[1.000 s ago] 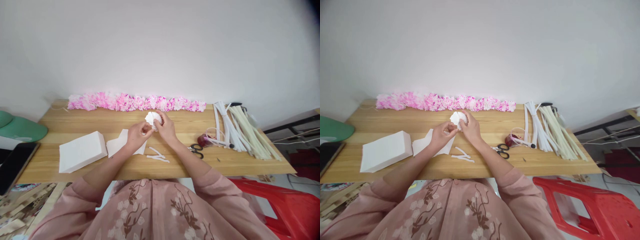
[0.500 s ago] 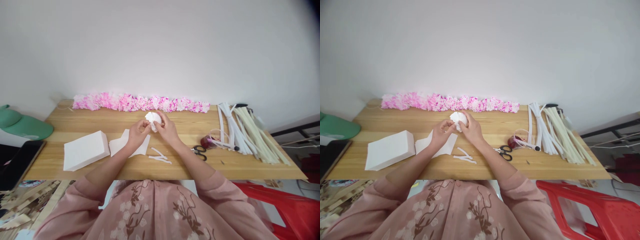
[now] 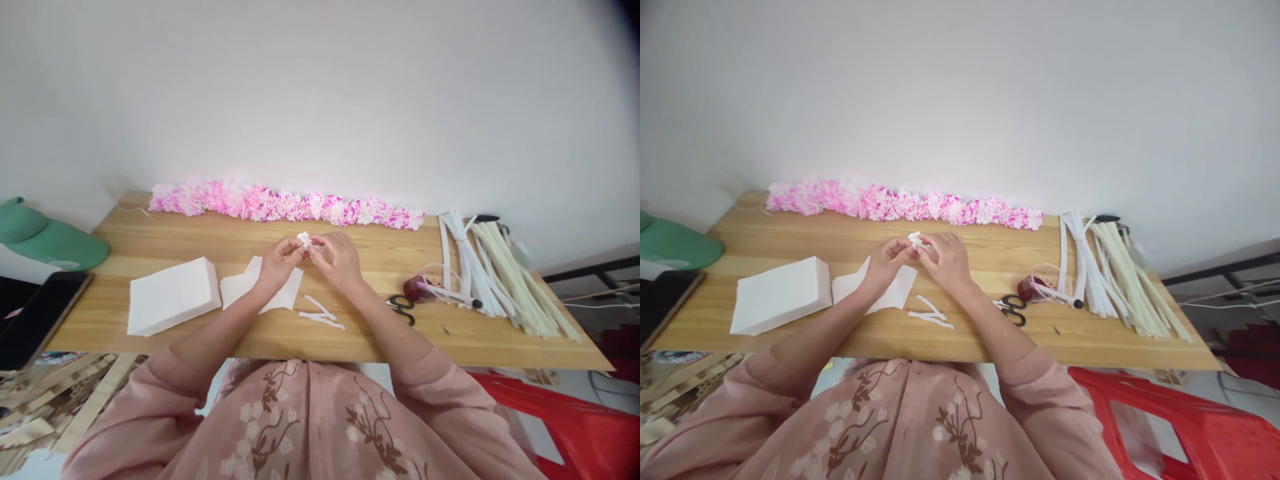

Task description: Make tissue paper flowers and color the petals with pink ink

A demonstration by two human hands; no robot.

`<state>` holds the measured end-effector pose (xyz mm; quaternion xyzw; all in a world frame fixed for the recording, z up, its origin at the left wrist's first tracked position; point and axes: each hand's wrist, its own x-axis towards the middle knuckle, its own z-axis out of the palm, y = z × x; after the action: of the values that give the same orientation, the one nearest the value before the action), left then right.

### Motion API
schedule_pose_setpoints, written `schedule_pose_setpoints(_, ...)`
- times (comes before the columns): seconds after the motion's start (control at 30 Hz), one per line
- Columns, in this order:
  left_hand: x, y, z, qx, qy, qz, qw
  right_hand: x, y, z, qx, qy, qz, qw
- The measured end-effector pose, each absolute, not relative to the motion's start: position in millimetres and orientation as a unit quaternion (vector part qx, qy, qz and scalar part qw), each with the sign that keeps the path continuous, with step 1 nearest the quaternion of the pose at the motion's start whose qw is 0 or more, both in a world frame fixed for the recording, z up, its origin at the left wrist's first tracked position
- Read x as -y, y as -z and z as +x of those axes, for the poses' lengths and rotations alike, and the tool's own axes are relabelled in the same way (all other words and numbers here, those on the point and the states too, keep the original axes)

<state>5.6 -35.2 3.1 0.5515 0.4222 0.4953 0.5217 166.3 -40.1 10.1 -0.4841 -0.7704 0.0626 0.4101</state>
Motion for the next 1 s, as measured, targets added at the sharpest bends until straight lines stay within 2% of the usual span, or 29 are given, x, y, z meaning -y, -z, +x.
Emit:
schedule_pose_setpoints(0.2,33.0,3.8,4.1,-0.417,-0.488,0.556,0.528,39.1,-5.1,166.0,0.763,-0.076,-0.5,0.403)
schedule_pose_setpoints(0.5,34.4,2.0,4.3,-0.419,-0.468,0.57,0.53,37.4,-3.2,166.4,0.734,-0.125,-0.506,0.435)
schedule_pose_setpoints(0.8,34.8,-2.1,3.0,-0.452,-0.465,0.613,0.452,39.3,-1.5,163.5,0.748,-0.09,-0.492,0.438)
schedule_pose_setpoints(1.0,34.1,-1.9,2.4,-0.457,-0.459,0.616,0.448,39.3,-2.7,163.1,0.739,-0.112,-0.49,0.449)
